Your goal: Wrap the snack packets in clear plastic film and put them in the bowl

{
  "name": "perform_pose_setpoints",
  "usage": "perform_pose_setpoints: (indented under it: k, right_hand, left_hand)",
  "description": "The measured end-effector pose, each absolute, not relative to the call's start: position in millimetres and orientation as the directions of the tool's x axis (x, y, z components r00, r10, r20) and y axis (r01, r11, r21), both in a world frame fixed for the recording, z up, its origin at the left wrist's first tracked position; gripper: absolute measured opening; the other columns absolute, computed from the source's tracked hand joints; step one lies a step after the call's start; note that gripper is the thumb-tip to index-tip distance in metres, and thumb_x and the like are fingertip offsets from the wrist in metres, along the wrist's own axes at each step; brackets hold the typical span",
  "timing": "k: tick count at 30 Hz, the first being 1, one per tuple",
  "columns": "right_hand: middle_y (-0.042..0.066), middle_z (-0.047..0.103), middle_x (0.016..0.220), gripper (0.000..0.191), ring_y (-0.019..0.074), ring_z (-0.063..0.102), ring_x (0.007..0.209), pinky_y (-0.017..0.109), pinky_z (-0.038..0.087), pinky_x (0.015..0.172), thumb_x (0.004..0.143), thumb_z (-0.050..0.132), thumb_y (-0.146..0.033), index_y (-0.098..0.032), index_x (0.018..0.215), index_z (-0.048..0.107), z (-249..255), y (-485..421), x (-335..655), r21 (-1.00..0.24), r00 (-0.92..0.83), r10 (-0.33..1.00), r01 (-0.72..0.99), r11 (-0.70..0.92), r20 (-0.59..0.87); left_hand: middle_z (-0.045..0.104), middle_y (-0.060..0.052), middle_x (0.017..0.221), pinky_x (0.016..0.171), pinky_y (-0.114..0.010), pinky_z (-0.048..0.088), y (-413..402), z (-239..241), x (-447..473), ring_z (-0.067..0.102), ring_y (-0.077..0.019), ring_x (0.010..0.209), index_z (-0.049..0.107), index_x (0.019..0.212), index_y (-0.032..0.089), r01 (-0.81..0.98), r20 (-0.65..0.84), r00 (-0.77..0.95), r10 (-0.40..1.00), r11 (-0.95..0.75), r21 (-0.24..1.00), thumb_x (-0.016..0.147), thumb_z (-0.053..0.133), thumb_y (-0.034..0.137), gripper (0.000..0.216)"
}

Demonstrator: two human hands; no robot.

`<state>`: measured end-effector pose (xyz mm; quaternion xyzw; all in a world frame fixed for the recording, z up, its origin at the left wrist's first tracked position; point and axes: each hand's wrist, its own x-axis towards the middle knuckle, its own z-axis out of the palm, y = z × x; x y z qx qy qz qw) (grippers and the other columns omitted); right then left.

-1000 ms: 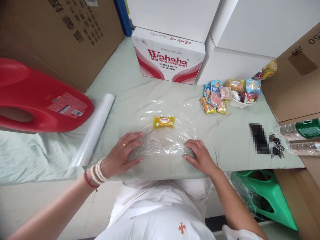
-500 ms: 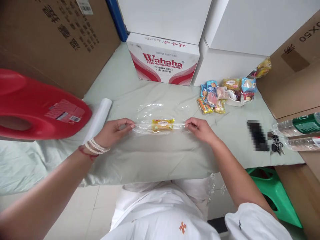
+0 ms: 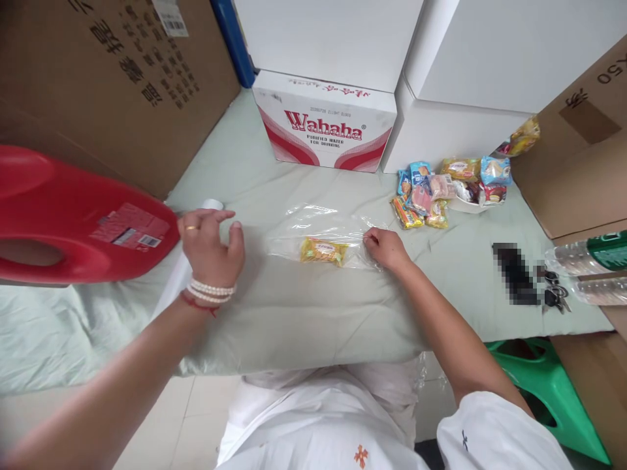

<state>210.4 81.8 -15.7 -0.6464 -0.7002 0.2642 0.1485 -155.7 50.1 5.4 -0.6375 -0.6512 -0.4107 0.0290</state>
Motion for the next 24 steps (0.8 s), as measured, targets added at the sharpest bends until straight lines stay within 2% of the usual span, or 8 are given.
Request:
perform_pose_setpoints:
  k: [4, 7, 10, 14, 16, 19, 21, 24]
  right_hand:
    - [0.003, 0.068, 0.071, 0.029, 0.0159, 0.055, 0.064, 0.026, 0.039, 0.063, 0.089, 0.053, -0.038, -0.018, 0.094, 0.073, -14.6, 76.9, 209.9, -0.557, -0.107, 0.989, 0.83, 0.03, -0.106]
    - [0.002, 0.068, 0.07, 0.029, 0.0159, 0.055, 0.063, 0.027, 0.039, 0.063, 0.089, 0.054, -0.039, -0.018, 0.093, 0.073, -13.0, 71.5, 208.6, -0.56, -0.097, 0.989, 0.828, 0.02, -0.109]
    - [0.002, 0.068, 0.07, 0.032, 0.0156, 0.055, 0.063, 0.027, 0.039, 0.062, 0.089, 0.055, -0.044, -0.018, 0.092, 0.073, -11.0, 63.0, 214.6, -0.583, -0.088, 0.986, 0.813, -0.012, -0.144]
    - [0.003, 0.07, 0.075, 0.032, 0.0167, 0.058, 0.067, 0.028, 0.043, 0.065, 0.085, 0.06, -0.045, -0.018, 0.092, 0.075, -6.0, 54.5, 235.7, -0.609, -0.012, 0.987, 0.788, -0.09, -0.162]
    - [0.005, 0.072, 0.082, 0.03, 0.0181, 0.061, 0.07, 0.031, 0.047, 0.07, 0.086, 0.059, -0.042, -0.017, 0.093, 0.075, -0.6, 51.8, 243.7, -0.589, 0.062, 0.996, 0.803, -0.087, -0.063]
    - [0.011, 0.074, 0.098, 0.032, 0.0227, 0.066, 0.082, 0.038, 0.053, 0.08, 0.094, 0.054, -0.041, -0.018, 0.101, 0.076, 9.3, 41.5, 240.1, -0.515, 0.107, 0.969, 0.857, 0.023, 0.222]
    - [0.014, 0.072, 0.118, 0.036, 0.0274, 0.067, 0.104, 0.044, 0.054, 0.094, 0.1, 0.049, -0.042, -0.02, 0.116, 0.074, 12.3, 26.0, 228.1, -0.463, -0.034, 0.941, 0.864, 0.197, 0.337]
    - [0.013, 0.059, 0.148, 0.044, 0.0292, 0.053, 0.137, 0.051, 0.045, 0.115, 0.104, 0.049, -0.041, -0.023, 0.142, 0.061, 4.4, -10.2, 210.1, -0.407, -0.357, 0.897, 0.801, 0.438, 0.262]
  left_hand:
    - [0.071, -0.01, 0.123, 0.114, -0.05, 0.038, 20.4, 17.5, -102.3, 0.059, -0.0286, 0.13, 0.068, 0.123, 0.024, 0.774, 0.534, 0.274, 0.8, -0.513, 0.372, 0.1, 0.045, 0.03, 0.033]
    - [0.061, -0.01, 0.148, 0.121, -0.05, 0.03, 16.2, 4.1, -63.6, 0.048, -0.0274, 0.144, 0.059, 0.141, 0.022, 0.745, 0.379, 0.413, 0.828, -0.547, 0.381, 0.105, 0.037, 0.035, 0.044]
    - [0.054, -0.01, 0.155, 0.125, -0.055, 0.021, 19.1, -18.9, -47.4, 0.044, -0.0274, 0.149, 0.054, 0.147, 0.022, 0.76, 0.248, 0.443, 0.861, -0.508, 0.405, 0.107, 0.031, 0.036, 0.048]
    - [0.05, -0.01, 0.159, 0.127, -0.059, 0.017, 18.3, -37.0, -52.4, 0.042, -0.0264, 0.15, 0.051, 0.15, 0.025, 0.751, 0.216, 0.465, 0.859, -0.511, 0.418, 0.107, 0.032, 0.034, 0.047]
    - [0.05, -0.01, 0.159, 0.127, -0.06, 0.014, 16.9, -38.3, -56.1, 0.042, -0.0262, 0.15, 0.051, 0.15, 0.026, 0.742, 0.219, 0.471, 0.854, -0.518, 0.426, 0.107, 0.033, 0.034, 0.047]
    - [0.05, -0.01, 0.158, 0.127, -0.062, 0.011, 16.5, -36.1, -57.0, 0.042, -0.0268, 0.151, 0.052, 0.148, 0.026, 0.733, 0.219, 0.472, 0.854, -0.518, 0.441, 0.107, 0.035, 0.036, 0.046]
    - [0.053, -0.011, 0.157, 0.127, -0.061, 0.01, 17.6, -34.0, -55.7, 0.043, -0.0266, 0.15, 0.053, 0.148, 0.026, 0.727, 0.223, 0.462, 0.858, -0.511, 0.459, 0.107, 0.036, 0.038, 0.046]
    - [0.057, -0.011, 0.153, 0.127, -0.061, 0.01, 19.9, -31.9, -53.5, 0.045, -0.0254, 0.148, 0.051, 0.149, 0.026, 0.723, 0.229, 0.434, 0.871, -0.489, 0.488, 0.108, 0.034, 0.038, 0.046]
